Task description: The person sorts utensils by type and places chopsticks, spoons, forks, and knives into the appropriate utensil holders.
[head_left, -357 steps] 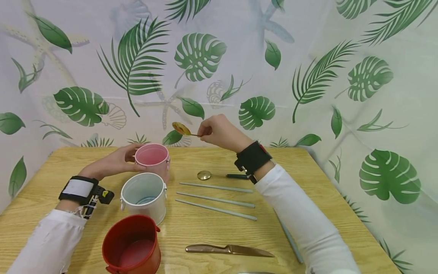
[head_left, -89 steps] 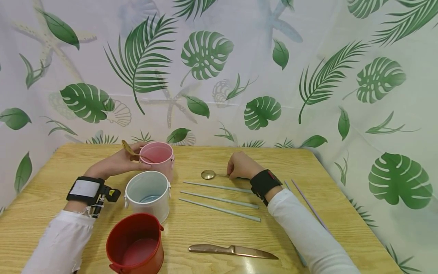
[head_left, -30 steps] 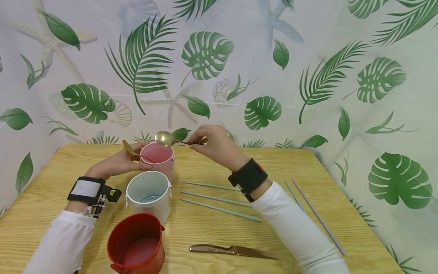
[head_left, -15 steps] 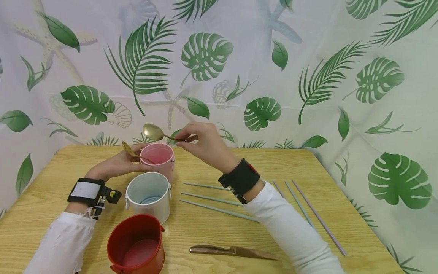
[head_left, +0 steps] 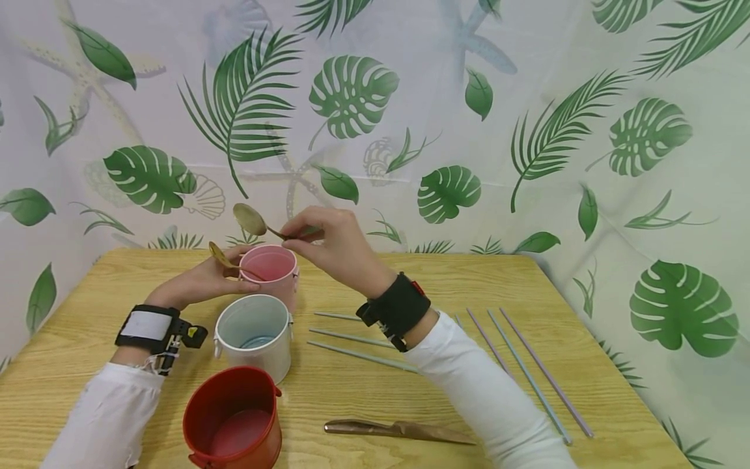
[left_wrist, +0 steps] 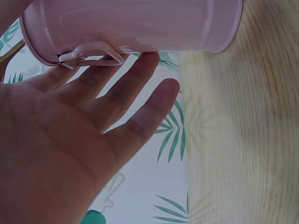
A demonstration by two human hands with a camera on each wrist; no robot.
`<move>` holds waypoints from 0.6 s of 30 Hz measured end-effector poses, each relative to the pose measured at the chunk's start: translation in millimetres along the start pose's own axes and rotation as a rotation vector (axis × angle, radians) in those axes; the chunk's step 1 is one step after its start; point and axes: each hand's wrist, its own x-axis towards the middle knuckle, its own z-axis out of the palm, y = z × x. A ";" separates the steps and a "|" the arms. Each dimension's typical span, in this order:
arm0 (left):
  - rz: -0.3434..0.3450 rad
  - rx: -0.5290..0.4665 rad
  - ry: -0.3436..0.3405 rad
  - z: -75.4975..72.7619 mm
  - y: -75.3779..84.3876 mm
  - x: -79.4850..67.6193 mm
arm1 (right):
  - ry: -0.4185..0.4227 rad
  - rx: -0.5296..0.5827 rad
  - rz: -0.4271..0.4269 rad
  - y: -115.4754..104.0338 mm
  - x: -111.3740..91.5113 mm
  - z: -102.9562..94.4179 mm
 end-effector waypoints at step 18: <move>0.026 -0.011 -0.009 0.5 -1.6 0.4 | 0.050 0.067 0.076 6.5 6.6 22.9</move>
